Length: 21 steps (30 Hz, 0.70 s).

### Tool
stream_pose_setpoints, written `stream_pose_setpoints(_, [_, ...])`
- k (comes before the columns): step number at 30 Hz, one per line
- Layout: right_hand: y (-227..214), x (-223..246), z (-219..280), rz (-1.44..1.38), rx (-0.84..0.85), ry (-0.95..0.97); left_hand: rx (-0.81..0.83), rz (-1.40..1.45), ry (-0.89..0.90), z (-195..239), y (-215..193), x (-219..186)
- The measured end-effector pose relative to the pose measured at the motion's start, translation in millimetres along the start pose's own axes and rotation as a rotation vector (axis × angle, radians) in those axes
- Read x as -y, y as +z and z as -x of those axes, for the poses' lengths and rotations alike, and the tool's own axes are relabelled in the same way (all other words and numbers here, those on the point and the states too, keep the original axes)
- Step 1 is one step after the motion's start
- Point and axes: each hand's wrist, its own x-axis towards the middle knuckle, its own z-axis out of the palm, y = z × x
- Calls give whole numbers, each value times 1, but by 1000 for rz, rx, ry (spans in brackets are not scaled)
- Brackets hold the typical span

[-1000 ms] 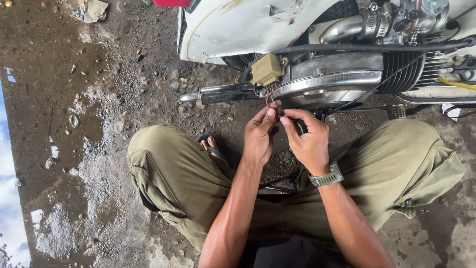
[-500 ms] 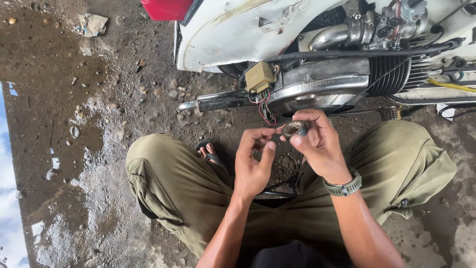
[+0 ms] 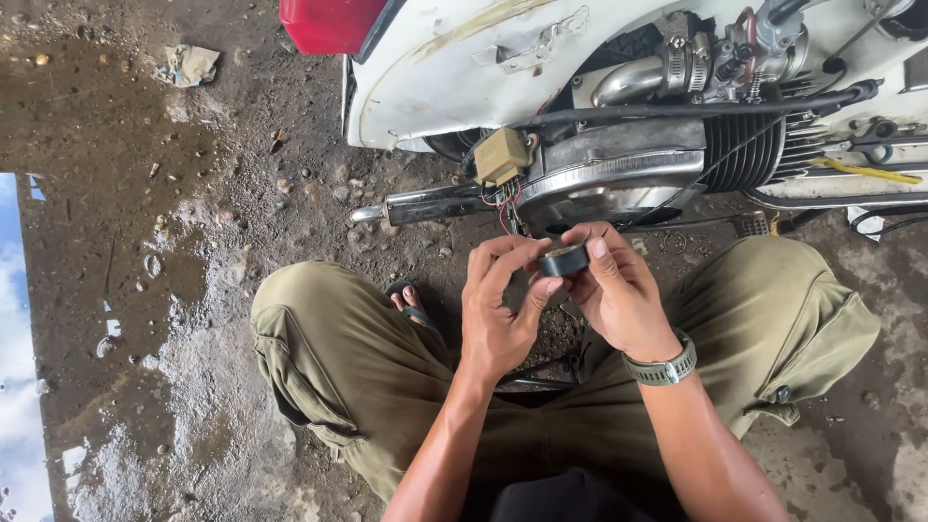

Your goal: The person sits on the ground next to a motorcycle and uses black electrical tape to wrap and secure exposed wires near the engine. They then use scissors to trim the tape and adjust the wire ends.

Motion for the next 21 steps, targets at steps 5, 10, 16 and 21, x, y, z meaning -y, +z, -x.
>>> stream_pose_setpoints(5, [6, 8, -2, 135, 28, -74, 4, -99, 58, -4, -3, -5])
stream_pose_setpoints(10, [16, 28, 3, 445, 59, -218, 11, -180, 69, -4, -6, -7])
stream_pose_setpoints(16, [23, 31, 11, 490, 9, -232, 25, -41, 6, -5, -4, -8])
stream_pose_setpoints(21, [24, 29, 15, 665, -3, -405, -16, -48, 56, -1, 0, 3])
